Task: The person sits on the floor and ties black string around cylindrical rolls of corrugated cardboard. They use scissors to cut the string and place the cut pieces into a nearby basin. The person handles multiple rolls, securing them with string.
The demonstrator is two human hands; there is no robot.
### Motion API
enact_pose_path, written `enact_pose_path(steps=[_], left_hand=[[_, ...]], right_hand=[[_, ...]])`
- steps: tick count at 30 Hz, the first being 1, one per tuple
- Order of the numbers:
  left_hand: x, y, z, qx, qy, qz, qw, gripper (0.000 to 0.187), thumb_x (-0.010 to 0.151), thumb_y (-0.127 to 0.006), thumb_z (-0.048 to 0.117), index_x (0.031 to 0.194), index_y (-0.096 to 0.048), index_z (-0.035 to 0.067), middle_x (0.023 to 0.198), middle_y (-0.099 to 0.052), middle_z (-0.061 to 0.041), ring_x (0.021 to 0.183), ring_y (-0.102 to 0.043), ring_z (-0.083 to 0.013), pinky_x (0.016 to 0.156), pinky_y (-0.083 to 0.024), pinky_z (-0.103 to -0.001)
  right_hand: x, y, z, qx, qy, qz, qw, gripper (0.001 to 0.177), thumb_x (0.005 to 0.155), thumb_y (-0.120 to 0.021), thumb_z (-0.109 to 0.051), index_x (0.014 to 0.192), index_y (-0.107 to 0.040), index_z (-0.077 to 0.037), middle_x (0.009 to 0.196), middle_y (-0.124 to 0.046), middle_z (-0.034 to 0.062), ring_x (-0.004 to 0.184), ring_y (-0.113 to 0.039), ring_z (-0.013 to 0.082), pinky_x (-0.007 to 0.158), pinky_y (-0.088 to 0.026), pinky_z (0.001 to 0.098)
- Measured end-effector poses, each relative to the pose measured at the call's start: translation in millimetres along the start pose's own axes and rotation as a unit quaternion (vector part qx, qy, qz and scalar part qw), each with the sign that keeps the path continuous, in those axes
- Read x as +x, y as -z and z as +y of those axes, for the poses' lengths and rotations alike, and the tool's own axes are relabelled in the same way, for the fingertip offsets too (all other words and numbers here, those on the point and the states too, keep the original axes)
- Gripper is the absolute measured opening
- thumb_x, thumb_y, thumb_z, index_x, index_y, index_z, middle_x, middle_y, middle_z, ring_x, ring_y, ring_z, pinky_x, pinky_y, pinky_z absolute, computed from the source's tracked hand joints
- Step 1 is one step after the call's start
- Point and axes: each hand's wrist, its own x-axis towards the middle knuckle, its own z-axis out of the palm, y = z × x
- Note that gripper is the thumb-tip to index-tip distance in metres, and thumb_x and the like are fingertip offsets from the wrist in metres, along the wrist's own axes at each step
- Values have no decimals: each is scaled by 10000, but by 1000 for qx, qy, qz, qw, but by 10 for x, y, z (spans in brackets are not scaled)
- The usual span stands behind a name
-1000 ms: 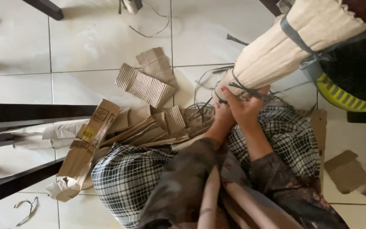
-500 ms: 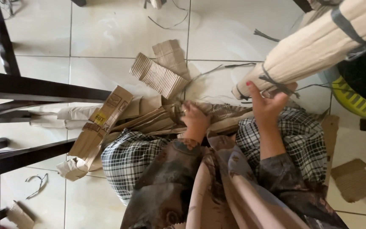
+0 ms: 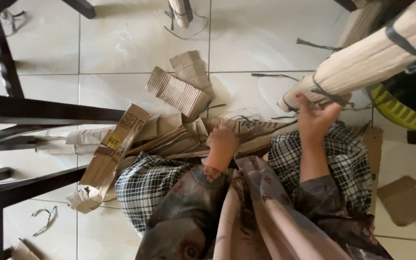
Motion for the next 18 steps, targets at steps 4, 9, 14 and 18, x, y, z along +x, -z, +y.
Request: enact_pose_path(steps=[4,9,14,18], left_hand=[[484,82,239,-89,-66,96,989,246,955,-520,282,994,-657,82,881,-676,-138,889,-711,-368,580,-512,-452],[1143,341,955,-177,-251,278,910,648,885,-785,242,1454,-504,111,1430,-546,-136,1309,-563,-362,1027,-532,-528],[2055,-155,1223,-94,-313,316,891,572,855,-799,304,1370,-549,306,1339,-528,-29,1295,-550,-308,1076,-484,-500],[2369,-667,965,-69,-421,374,824,74,921,-661,212,960,-642,273,891,-594,43,801,-670,-214,655,-537,-373]], right_hand=[[86,19,-59,12,6,0,1000,879,944,-970,35,1545,-331,-19,1408,-486,256,1317,-542,424,1029,-521,592],[77,69,200,-34,0,11,999,844,862,-1007,-58,1472,-433,52,1370,-539,279,1317,-535,371,1005,-515,545],[122,69,261,-38,-4,19,999,792,852,-980,-28,1450,-465,45,1341,-573,259,1288,-557,400,985,-523,578],[256,92,91,-35,-11,5,999,843,877,-970,-58,1486,-397,50,1404,-524,260,1342,-503,377,1047,-487,594]])
